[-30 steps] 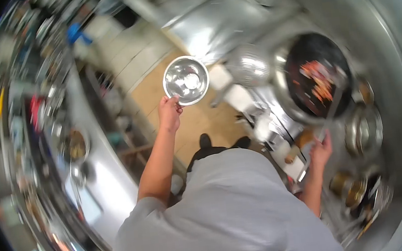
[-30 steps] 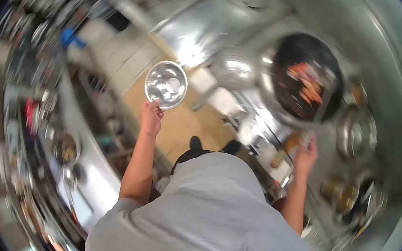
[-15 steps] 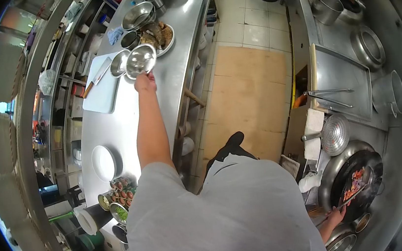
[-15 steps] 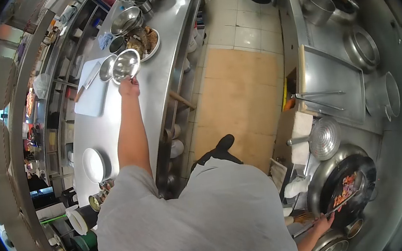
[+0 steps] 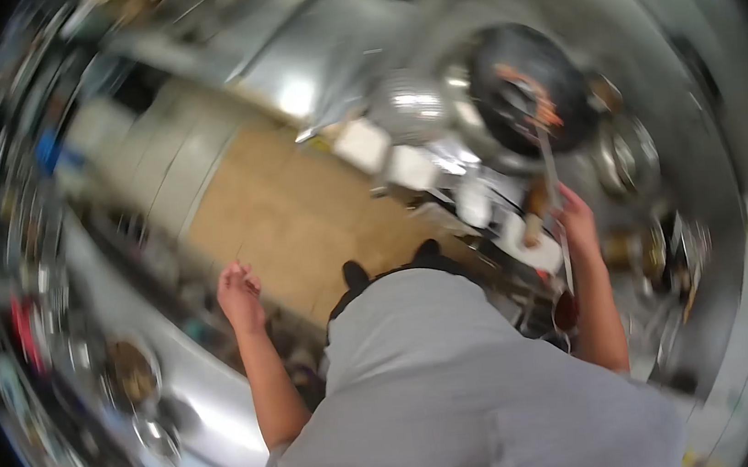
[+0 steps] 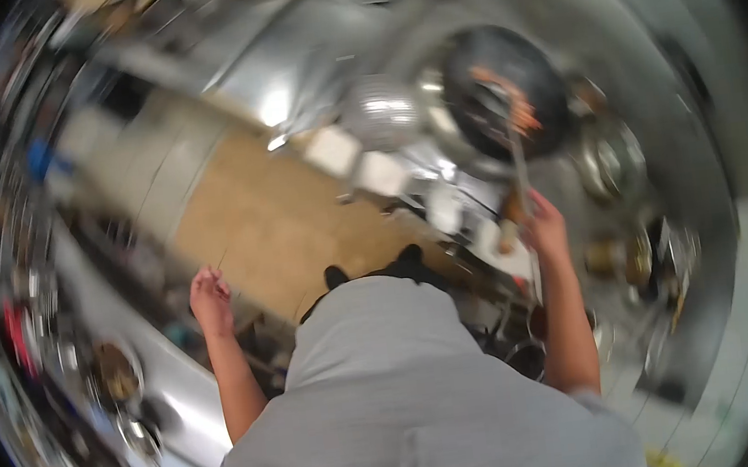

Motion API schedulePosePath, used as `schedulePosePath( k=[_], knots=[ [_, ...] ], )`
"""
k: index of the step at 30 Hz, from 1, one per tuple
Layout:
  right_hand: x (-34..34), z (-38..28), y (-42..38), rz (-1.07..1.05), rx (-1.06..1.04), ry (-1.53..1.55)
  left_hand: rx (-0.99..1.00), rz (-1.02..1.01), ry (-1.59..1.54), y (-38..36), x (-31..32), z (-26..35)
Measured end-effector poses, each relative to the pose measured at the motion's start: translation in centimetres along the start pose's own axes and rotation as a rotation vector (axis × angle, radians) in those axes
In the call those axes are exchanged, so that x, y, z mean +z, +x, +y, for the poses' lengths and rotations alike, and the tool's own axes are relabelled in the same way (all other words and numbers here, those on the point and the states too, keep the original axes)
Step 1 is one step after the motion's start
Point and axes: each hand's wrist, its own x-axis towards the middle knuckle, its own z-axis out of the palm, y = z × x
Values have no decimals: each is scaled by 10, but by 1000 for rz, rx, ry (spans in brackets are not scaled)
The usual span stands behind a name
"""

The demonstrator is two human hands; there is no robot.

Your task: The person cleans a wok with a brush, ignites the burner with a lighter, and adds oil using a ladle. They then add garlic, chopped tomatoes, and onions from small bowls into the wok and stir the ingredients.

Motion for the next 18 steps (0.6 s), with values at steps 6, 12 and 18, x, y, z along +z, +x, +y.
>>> schedulePosePath(
  k=[6,12,18],
  knots=[
    [8,66,81,425,-284,-176,244,-841,577,-89,264,-5],
    [6,85,86,399,-372,-162,673,-1126,802,-144,425,-30],
    [-112,42,-68,14,-228,-470,869,-1110,827,-163,486,-64]
  ],
)
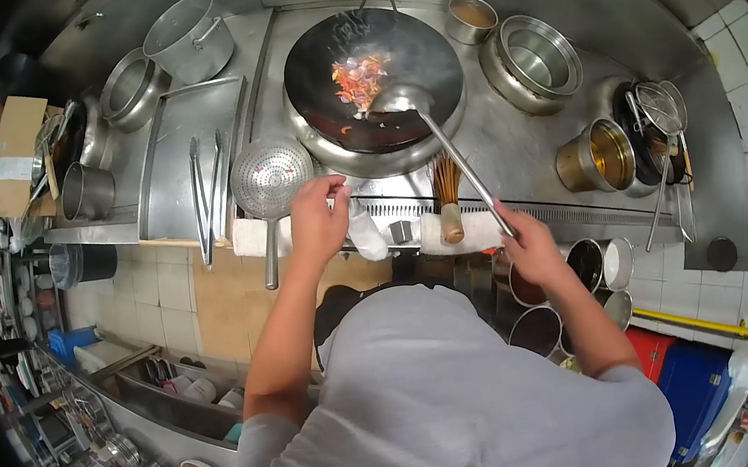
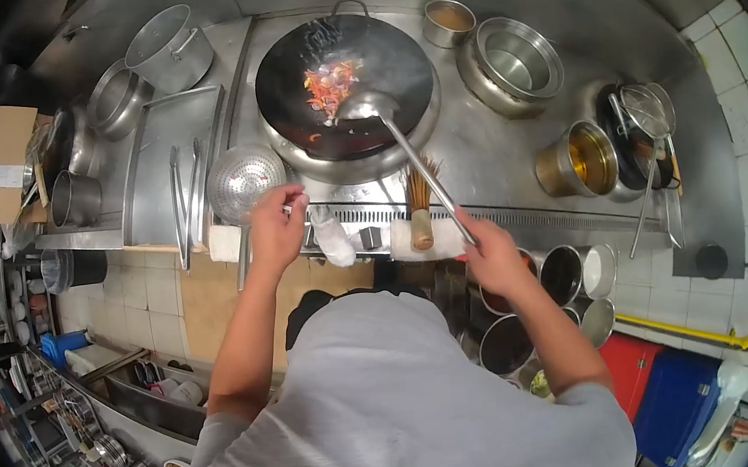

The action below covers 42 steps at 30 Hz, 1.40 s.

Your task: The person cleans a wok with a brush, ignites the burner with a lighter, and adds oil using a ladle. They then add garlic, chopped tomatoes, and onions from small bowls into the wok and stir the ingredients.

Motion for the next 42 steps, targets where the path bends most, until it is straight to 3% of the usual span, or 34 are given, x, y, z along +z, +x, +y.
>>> schedulePosePath(
  k=[3,6,8,10,11,13,14,16,17,19,21,22,24,28,30,34,36,37,39,40,42],
  knots=[
    [-32,14,-4,-75,-15,-57,119,1,154,19,21,3],
    [9,64,70,31,-53,-32,245,-8,299,55,52,-7],
    [26,44,124,84,49,306,290,-29,361,67,66,-16],
    [59,43,174,171,184,437,239,-269,567,79,69,-18],
    [81,45,193,183,179,442,281,-207,520,79,78,-36],
    [112,43,227,508,-84,401,260,-216,505,81,80,-37],
    [114,30,228,512,-85,398,217,-234,486,80,82,-39],
    [108,-3,211,212,246,577,193,-257,476,79,84,-43],
    [98,-16,194,116,211,555,177,-266,450,77,81,-40],
    [98,-12,162,60,44,488,176,-252,406,78,82,-45],
    [107,-12,124,286,-452,271,164,-246,386,77,82,-44],
    [97,-26,104,279,-455,268,167,-242,372,78,81,-43],
    [64,-63,70,-107,208,720,163,-259,390,81,81,-44],
    [77,-25,107,-42,157,531,153,-279,386,80,84,-46],
    [71,-41,135,58,297,828,161,-270,397,82,86,-48],
    [97,-45,190,280,311,885,176,-283,402,83,90,-54],
    [131,-7,223,380,171,487,193,-285,409,83,91,-53],
    [128,-12,219,383,172,491,174,-286,398,84,89,-49],
    [113,-37,200,92,216,503,153,-288,391,84,89,-48],
    [107,-40,186,89,217,506,152,-289,393,83,89,-48],
    [88,-40,146,-13,36,277,152,-290,398,82,88,-49]
  ],
)
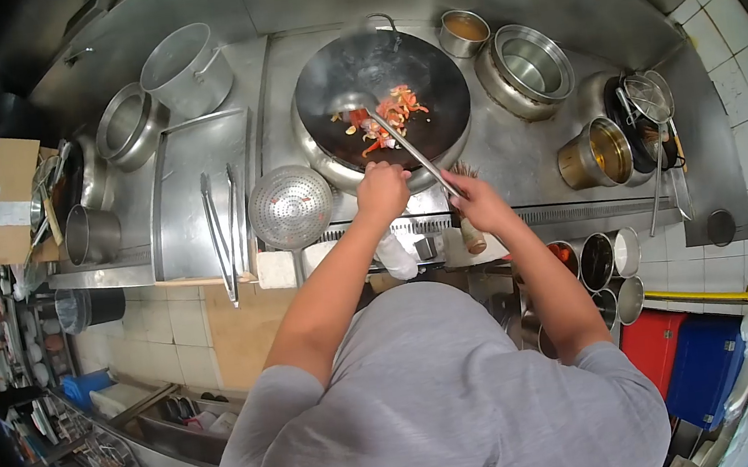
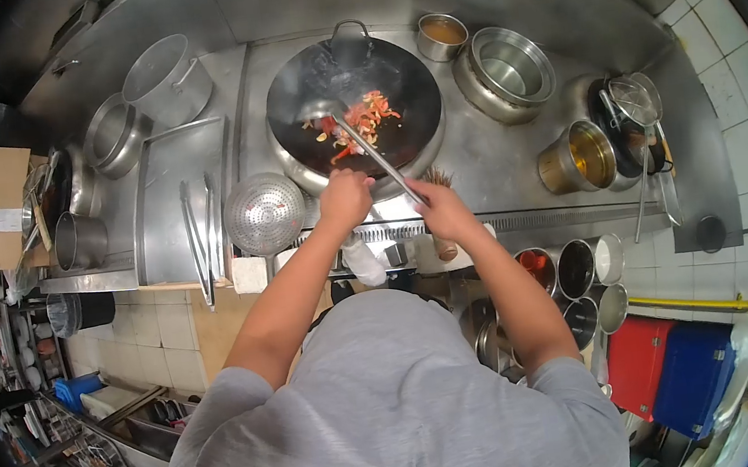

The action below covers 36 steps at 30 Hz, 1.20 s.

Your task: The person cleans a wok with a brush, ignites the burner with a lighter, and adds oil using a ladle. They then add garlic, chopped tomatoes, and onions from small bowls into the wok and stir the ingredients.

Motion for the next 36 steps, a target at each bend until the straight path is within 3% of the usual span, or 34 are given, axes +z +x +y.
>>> schedulePosePath(
  k=[2,6,8,10,14,16,17,20,22,24,25,27,30,31,34,36],
  knots=[
    [-22,-53,-58,-31,63,-359,-8,8,-24,0,-1,1],
    [-13,-17,-109,89,-140,-55,38,32,-7,2,7,-4],
    [-19,-22,-100,-30,221,65,21,-32,36,4,9,-6],
    [-19,10,-63,43,200,102,30,-18,38,-1,2,0],
    [3,-4,-7,255,206,176,-1,-10,-2,1,2,-1],
    [19,7,14,513,43,103,-6,-7,5,2,7,-2],
    [21,15,20,514,43,102,-5,-7,4,3,7,0],
    [28,27,21,350,68,130,-36,13,22,-1,3,4],
    [25,29,-8,179,-68,82,-32,-8,-9,0,2,2],
    [27,11,-54,225,-320,-61,-46,0,-12,-1,1,5],
    [20,1,-70,217,-325,-65,-50,-3,-13,-1,0,5],
    [7,-12,-90,-92,231,493,-56,-7,-14,-1,2,3],
    [-2,-15,-54,-56,276,392,-23,-17,5,0,8,-3],
    [-5,-8,-34,2,173,359,0,-10,22,1,10,-5],
    [4,25,33,113,118,465,-21,-9,3,0,9,-3],
    [13,15,60,374,95,319,-25,-10,9,0,4,1]
  ],
)
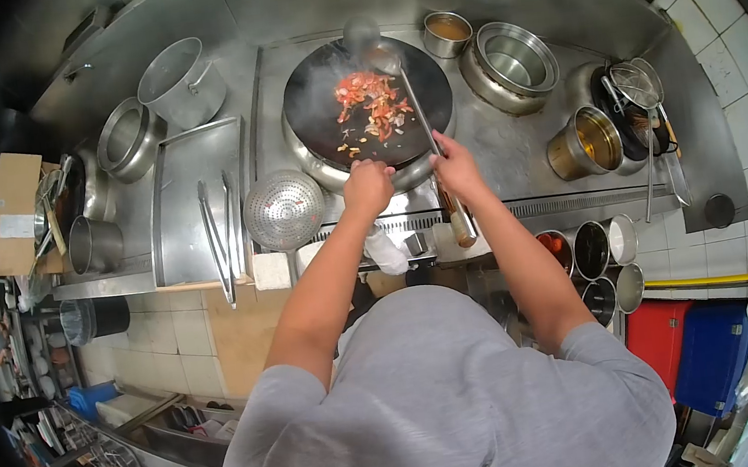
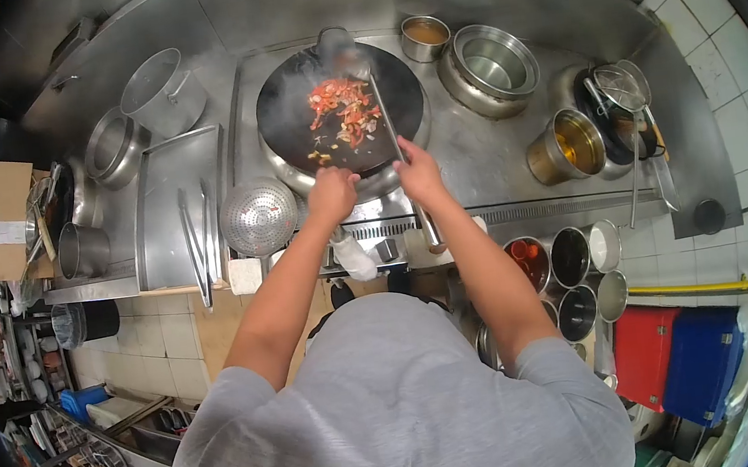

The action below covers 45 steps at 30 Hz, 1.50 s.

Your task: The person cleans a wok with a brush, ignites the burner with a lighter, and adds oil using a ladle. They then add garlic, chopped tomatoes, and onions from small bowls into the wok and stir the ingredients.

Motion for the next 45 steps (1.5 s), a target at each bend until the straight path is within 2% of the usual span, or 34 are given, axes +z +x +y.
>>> schedulePosePath(
  k=[1,3,4,6,7,9,11,14,16,17,19,21,22,24,25,27,28,30,31,33,35,38,41,43,44,45],
  knots=[
    [7,0,10,-1,1,1,-5,-4,2,-1,-2,2],
    [20,6,20,25,-187,-167,-3,1,5,-1,-2,3],
    [17,12,19,23,-184,-165,0,9,9,-2,-3,3],
    [-3,-6,-5,-261,-49,-122,-2,20,-2,-4,-2,3],
    [-18,0,-12,-308,-180,-354,-3,35,-14,-5,-2,3],
    [-43,34,-34,-333,-395,-305,-5,32,-16,-5,-3,2],
    [-76,-57,-112,-380,-148,-673,-2,26,-16,-6,-4,2],
    [-105,-34,-146,-337,-192,-542,-8,10,-23,-4,-3,2],
    [-112,-1,-141,-361,63,-344,33,57,-38,-3,4,-4],
    [-108,-13,-127,-345,113,-390,46,50,-38,-2,4,-5],
    [-96,0,-89,-240,178,-209,28,33,-39,-1,3,-4],
    [-67,6,-61,-88,147,51,20,15,-32,-1,1,-2],
    [-51,13,-46,-87,146,55,7,-1,-27,0,-1,-2],
    [-24,21,-25,114,-92,-96,12,0,-22,1,0,-2],
    [-15,22,-23,113,-89,-95,15,0,-20,0,1,-3],
    [-4,14,-26,-60,181,224,18,5,-30,-1,-1,-3],
    [-7,10,-32,-62,183,224,23,15,-43,-1,-1,-3],
    [-18,5,-52,-281,104,60,21,28,-47,-1,0,-3],
    [-20,5,-69,-296,46,18,22,37,-50,-2,1,-4],
    [-38,-5,-105,-362,112,97,19,43,-54,-5,0,-3],
    [-48,-11,-105,-418,168,178,28,55,-55,-2,-1,-2],
    [-50,-10,-76,-364,267,131,13,-21,-7,-1,-2,-1],
    [-35,6,-20,-280,161,122,6,-23,-2,-1,-4,-1],
    [-7,8,0,-4,58,57,2,-8,-37,-1,-3,0],
    [2,15,12,-4,59,58,2,-8,-37,-1,-3,0],
    [11,21,22,28,-83,-54,7,0,-28,-1,-2,1]
  ],
)
